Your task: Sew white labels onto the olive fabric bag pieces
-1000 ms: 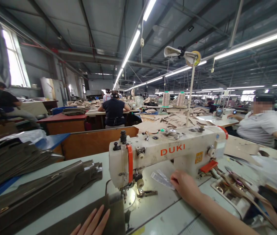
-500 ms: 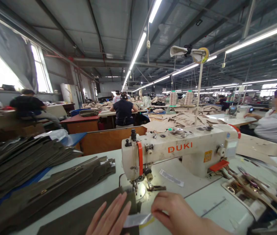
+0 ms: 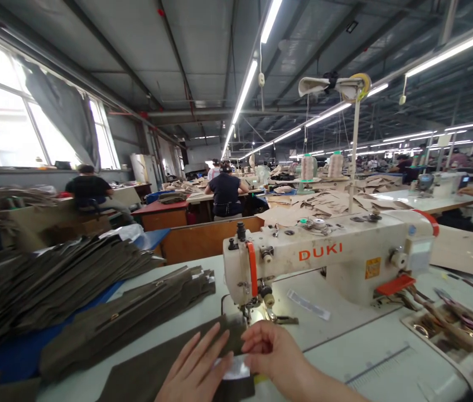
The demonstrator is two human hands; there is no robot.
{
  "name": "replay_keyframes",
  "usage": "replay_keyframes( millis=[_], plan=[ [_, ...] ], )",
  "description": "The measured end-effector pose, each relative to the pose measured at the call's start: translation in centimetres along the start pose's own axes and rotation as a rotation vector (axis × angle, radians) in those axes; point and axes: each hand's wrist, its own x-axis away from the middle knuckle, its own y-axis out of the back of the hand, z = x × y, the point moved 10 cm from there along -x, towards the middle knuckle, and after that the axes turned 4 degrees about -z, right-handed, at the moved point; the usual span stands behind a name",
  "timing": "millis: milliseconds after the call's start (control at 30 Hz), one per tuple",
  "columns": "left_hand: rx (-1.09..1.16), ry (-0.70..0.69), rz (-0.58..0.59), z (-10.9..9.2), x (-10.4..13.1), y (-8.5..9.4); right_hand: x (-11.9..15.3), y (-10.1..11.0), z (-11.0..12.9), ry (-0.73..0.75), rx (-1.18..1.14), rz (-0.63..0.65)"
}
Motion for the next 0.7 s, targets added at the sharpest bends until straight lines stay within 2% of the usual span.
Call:
replay_keyframes(
  millis=[167,300,367,433,500,600,633,700],
  plan=[
    [0.079,0.066,-0.086,-1.0,-0.2,-1.3,-0.8,-0.3,-0.5,-0.021,0.037,-0.042],
    [0.230,0.198,-0.177,-0.4,-0.1,-2.4,-0.8,0.0,0.7,0.029,0.192,-0.061],
    [0.301,0.247,-0.134,0.2,-0.4,-3.2,0.1,1.0,2.5,0.135,0.370,-0.123],
    [0.372,0.272,-0.027,0.6,-0.8,-4.2,1.4,1.1,5.0,0.317,0.615,-0.124],
    [0.441,0.289,0.083,0.9,-1.2,-4.9,3.1,-0.7,6.1,0.514,0.871,0.042],
    [0.522,0.340,0.173,1.2,-1.5,-5.2,5.2,-3.4,4.5,0.673,1.141,0.384],
    [0.537,0.346,0.182,1.2,-1.5,-5.2,5.4,-3.8,3.9,0.688,1.193,0.435],
    [0.548,0.343,0.190,1.1,-1.5,-5.1,5.4,-3.9,3.2,0.692,1.256,0.454]
  ],
)
